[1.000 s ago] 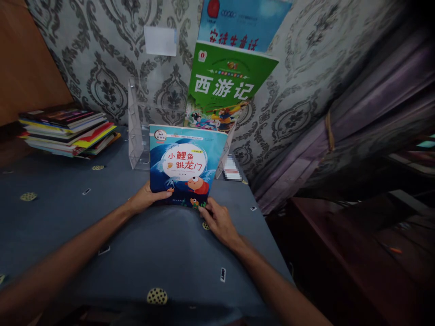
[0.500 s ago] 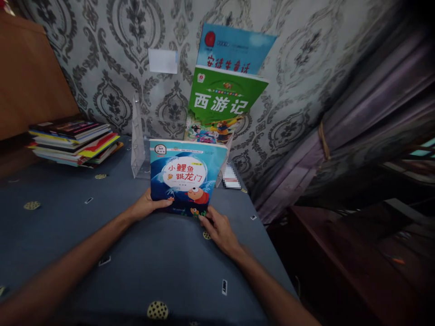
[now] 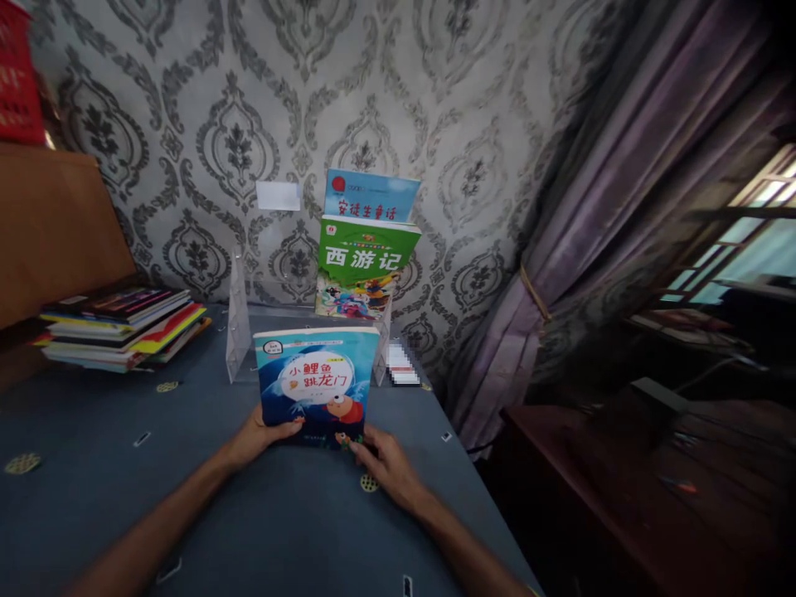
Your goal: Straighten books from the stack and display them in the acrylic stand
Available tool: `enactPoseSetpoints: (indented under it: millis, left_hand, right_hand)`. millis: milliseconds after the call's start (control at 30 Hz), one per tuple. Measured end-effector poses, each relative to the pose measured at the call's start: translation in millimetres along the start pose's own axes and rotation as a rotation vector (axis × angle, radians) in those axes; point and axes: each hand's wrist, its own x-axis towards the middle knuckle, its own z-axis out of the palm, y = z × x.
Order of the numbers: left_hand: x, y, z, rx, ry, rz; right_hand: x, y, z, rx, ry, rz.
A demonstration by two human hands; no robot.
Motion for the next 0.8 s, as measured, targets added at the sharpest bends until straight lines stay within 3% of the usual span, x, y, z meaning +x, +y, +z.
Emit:
enactPoseSetpoints:
  millis: [533,667,800]
  left_hand:
    - [1,11,-12.9,0.182,0.007,-0.048]
    - [4,27,-18.0,0.235,-0.036,-0.019]
    - [4,51,-22.1,0.308,-0.080,0.003]
  right_hand:
    - [-1,5,6,-0.434,0.074,0.027]
    - [2,3,1,-0.488,0.076,0.045]
    - [4,-2,-10,-0.340,0.060,-0.046]
